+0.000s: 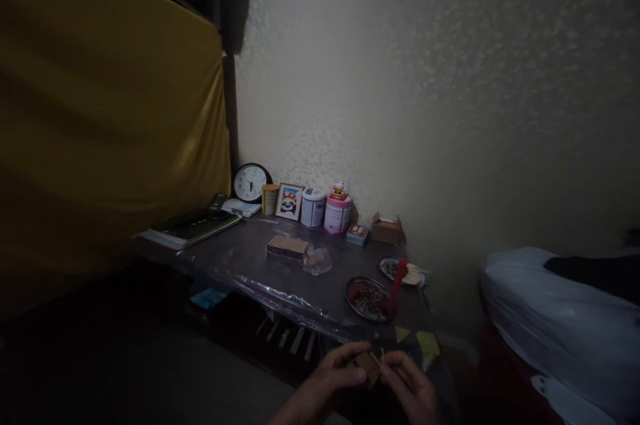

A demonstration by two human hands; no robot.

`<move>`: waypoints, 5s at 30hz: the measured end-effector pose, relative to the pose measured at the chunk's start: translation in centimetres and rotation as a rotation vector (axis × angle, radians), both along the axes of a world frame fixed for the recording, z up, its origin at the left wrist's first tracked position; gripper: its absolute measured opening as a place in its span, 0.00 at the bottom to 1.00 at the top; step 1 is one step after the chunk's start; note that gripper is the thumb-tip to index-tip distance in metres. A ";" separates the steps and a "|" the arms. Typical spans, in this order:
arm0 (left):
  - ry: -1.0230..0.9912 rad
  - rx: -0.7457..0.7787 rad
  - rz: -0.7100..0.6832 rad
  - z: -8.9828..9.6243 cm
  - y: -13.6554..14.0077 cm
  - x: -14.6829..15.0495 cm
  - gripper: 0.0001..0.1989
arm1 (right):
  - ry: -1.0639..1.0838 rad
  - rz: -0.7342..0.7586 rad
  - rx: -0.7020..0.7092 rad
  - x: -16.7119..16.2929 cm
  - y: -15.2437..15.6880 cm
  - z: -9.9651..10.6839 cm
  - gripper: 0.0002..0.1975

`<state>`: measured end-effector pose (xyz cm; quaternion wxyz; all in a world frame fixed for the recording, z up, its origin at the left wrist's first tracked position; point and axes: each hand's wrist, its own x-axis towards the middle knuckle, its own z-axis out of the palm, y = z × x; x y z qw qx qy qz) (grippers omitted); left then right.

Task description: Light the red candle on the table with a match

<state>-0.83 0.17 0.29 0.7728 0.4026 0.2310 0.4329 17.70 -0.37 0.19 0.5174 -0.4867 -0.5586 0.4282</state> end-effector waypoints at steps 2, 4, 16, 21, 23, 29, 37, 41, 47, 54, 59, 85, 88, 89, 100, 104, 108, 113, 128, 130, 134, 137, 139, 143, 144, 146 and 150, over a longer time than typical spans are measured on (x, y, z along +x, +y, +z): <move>0.008 0.005 0.006 0.0 0.0 0.0 0.28 | 0.009 -0.012 -0.007 -0.1 0.0 0.0 0.14; 0.015 0.010 0.019 -0.1 0.0 0.0 0.28 | 0.016 -0.017 -0.007 -0.1 -0.1 0.1 0.15; -0.030 0.047 0.040 0.1 0.1 0.2 0.25 | 0.082 -0.042 -0.079 0.5 -0.3 0.7 0.13; -0.054 0.075 0.040 0.2 0.1 0.2 0.25 | 0.091 -0.074 -0.103 0.8 -0.3 0.9 0.13; -0.069 0.082 0.036 0.2 0.1 0.1 0.25 | 0.036 -0.126 -0.107 0.8 -0.2 0.9 0.14; -0.049 0.100 0.048 0.3 0.1 0.0 0.24 | 0.030 -0.231 -0.082 0.5 0.1 1.0 0.17; -0.025 0.103 0.032 0.6 -0.1 0.1 0.24 | 0.086 -0.163 -0.072 -0.1 0.0 0.3 0.15; -0.005 0.110 0.038 0.4 0.0 0.1 0.24 | 0.112 -0.138 -0.054 -0.4 -0.2 0.8 0.15; 0.031 0.103 0.065 -0.1 0.1 0.2 0.23 | 0.061 -0.064 -0.038 -0.1 0.0 0.2 0.13; 0.050 0.086 0.037 -0.4 0.3 0.1 0.24 | 0.081 -0.052 -0.033 -0.2 -0.6 0.8 0.13; 0.142 0.128 0.037 0.0 0.0 0.0 0.26 | 0.097 -0.061 -0.023 0.1 -0.5 0.6 0.12; 0.204 0.189 0.035 0.0 0.0 -0.2 0.25 | 0.108 -0.082 -0.031 -0.2 -0.8 0.9 0.12; 0.198 0.179 0.018 0.2 0.0 -0.3 0.25 | 0.125 -0.077 -0.037 -0.4 -1.0 1.2 0.12; 0.198 0.181 0.019 0.2 0.0 -0.3 0.26 | 0.126 -0.076 -0.037 -0.5 -1.0 1.3 0.12; 0.226 0.214 0.039 0.5 0.0 -0.3 0.26 | 0.123 -0.062 -0.036 -0.3 -0.6 0.6 0.12; 0.237 0.213 0.035 0.3 0.1 -0.3 0.27 | 0.104 -0.058 -0.040 -0.4 -0.7 0.9 0.12; 0.226 0.182 0.046 0.5 0.1 -0.3 0.27 | 0.123 -0.089 -0.038 -0.7 -0.9 1.3 0.13; 0.230 0.173 0.075 0.8 -0.2 -0.3 0.26 | 0.091 -0.091 -0.029 -0.7 -0.8 1.2 0.15; 0.189 0.168 0.055 0.1 0.2 -0.2 0.27 | 0.086 -0.065 -0.038 -0.6 -0.8 1.0 0.14; 0.201 0.178 0.042 -0.1 0.3 -0.2 0.27 | 0.084 -0.067 -0.042 -0.6 -0.9 1.0 0.13; 0.230 0.173 0.057 -0.3 0.4 -0.3 0.26 | 0.084 -0.067 -0.038 -0.5 -0.8 0.8 0.13; 0.209 0.164 0.062 -0.2 0.3 -0.2 0.27 | 0.098 -0.070 -0.042 -0.5 -0.7 0.7 0.12; 0.210 0.173 0.058 -0.1 0.3 -0.2 0.27 | 0.109 -0.070 -0.048 -0.6 -0.7 0.7 0.12; 0.238 0.180 0.070 -0.2 0.4 -0.2 0.28 | 0.088 -0.076 -0.040 -0.7 -0.8 0.9 0.13; 0.239 0.184 0.070 -0.3 0.5 -0.2 0.28 | 0.084 -0.078 -0.041 -0.7 -0.8 0.9 0.13; 0.237 0.201 0.071 -0.5 0.6 -0.2 0.28 | 0.080 -0.075 -0.044 -0.6 -0.8 1.0 0.13; 0.235 0.197 0.061 -0.2 0.4 -0.3 0.26 | 0.069 -0.065 -0.041 -0.5 -0.8 0.9 0.13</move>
